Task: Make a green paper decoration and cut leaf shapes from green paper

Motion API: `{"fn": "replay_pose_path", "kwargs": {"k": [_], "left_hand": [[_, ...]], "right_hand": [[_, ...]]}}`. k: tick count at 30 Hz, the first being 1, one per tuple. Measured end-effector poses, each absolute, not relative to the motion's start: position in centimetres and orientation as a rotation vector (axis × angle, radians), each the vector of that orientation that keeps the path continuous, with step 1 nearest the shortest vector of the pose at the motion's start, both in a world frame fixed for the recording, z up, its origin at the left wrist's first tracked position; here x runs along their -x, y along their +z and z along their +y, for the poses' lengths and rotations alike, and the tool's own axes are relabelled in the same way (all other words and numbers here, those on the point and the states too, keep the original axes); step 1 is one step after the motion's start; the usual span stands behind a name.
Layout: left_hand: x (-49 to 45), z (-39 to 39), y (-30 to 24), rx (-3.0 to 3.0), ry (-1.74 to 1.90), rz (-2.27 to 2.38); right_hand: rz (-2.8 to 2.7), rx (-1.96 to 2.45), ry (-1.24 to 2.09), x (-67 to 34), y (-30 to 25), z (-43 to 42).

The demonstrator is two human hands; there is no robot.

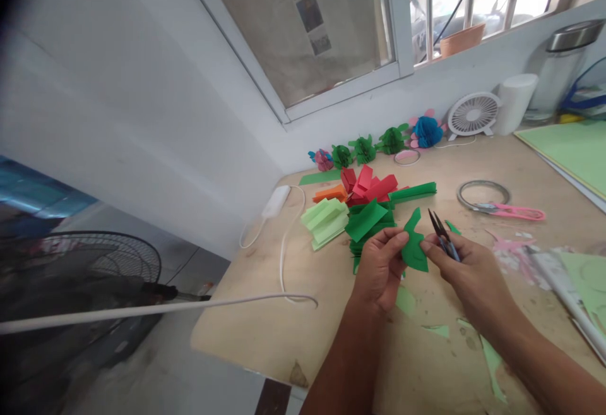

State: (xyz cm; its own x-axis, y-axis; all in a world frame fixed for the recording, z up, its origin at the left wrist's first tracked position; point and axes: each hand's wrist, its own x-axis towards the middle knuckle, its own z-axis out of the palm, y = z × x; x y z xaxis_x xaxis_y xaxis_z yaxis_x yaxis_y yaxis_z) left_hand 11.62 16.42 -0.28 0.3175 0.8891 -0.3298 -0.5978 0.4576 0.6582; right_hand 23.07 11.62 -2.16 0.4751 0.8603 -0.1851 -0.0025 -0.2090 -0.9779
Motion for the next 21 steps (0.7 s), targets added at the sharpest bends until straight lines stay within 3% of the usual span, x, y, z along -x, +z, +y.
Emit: {"fn": "replay_pose_path", "kwargs": {"k": [21], "left_hand": [[-11.31,16.17,-0.93,-0.757,1.021,0.832]], "right_hand": [[-0.626,1.387,1.024,-22.84,-1.31,11.86]]}}
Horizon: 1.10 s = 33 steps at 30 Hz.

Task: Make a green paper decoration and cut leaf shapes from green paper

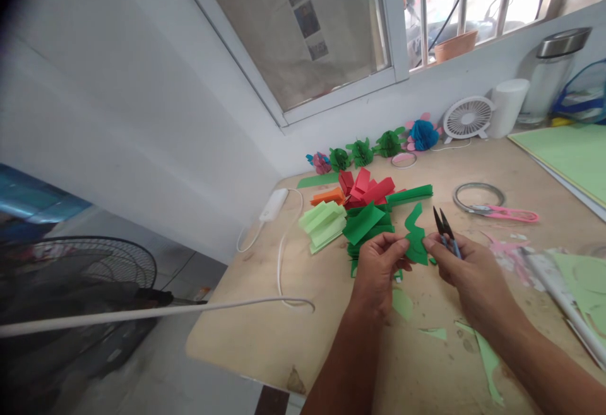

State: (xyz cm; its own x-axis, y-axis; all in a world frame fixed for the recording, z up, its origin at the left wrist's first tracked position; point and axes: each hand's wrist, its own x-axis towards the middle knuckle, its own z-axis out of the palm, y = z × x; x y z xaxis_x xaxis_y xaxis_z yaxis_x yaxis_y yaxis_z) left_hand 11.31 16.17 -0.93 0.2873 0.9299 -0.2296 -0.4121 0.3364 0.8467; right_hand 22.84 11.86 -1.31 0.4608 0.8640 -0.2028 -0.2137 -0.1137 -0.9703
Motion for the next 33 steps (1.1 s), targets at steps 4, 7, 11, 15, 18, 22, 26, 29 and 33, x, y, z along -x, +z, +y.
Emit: {"fn": "replay_pose_path", "kwargs": {"k": [4,7,11,15,18,22,26,29,33], "left_hand": [[-11.3,16.1,-0.8,-0.748,1.014,0.813],[-11.4,16.3,-0.5,-0.705,0.996,0.819],[-11.5,16.6,-0.3,-0.670,0.994,0.838],[-11.4,16.6,-0.2,-0.700,0.963,0.834],[-11.2,16.3,-0.3,-0.753,0.935,0.834],[-11.1,16.1,-0.5,-0.817,0.933,0.849],[-11.1,16.3,-0.6,-0.805,0.975,0.863],[-11.1,16.5,-0.3,-0.745,1.054,0.863],[-11.0,16.6,0.3,-0.637,1.181,0.868]], "right_hand": [[-0.614,1.400,1.017,-22.9,-1.4,11.9],[-0.614,1.400,1.008,-22.9,-1.4,11.9],[-0.594,1.414,0.997,-22.8,-1.1,11.9],[-0.589,1.448,0.981,-22.7,-0.6,11.8],[-0.598,1.451,0.988,-22.8,-0.7,11.7],[-0.609,1.429,1.009,-22.9,-1.2,11.8],[-0.628,1.405,1.059,-22.9,-1.2,11.8],[-0.661,1.364,1.111,-22.8,-1.0,11.6],[-0.666,1.335,1.175,-22.8,-1.3,11.6]]}}
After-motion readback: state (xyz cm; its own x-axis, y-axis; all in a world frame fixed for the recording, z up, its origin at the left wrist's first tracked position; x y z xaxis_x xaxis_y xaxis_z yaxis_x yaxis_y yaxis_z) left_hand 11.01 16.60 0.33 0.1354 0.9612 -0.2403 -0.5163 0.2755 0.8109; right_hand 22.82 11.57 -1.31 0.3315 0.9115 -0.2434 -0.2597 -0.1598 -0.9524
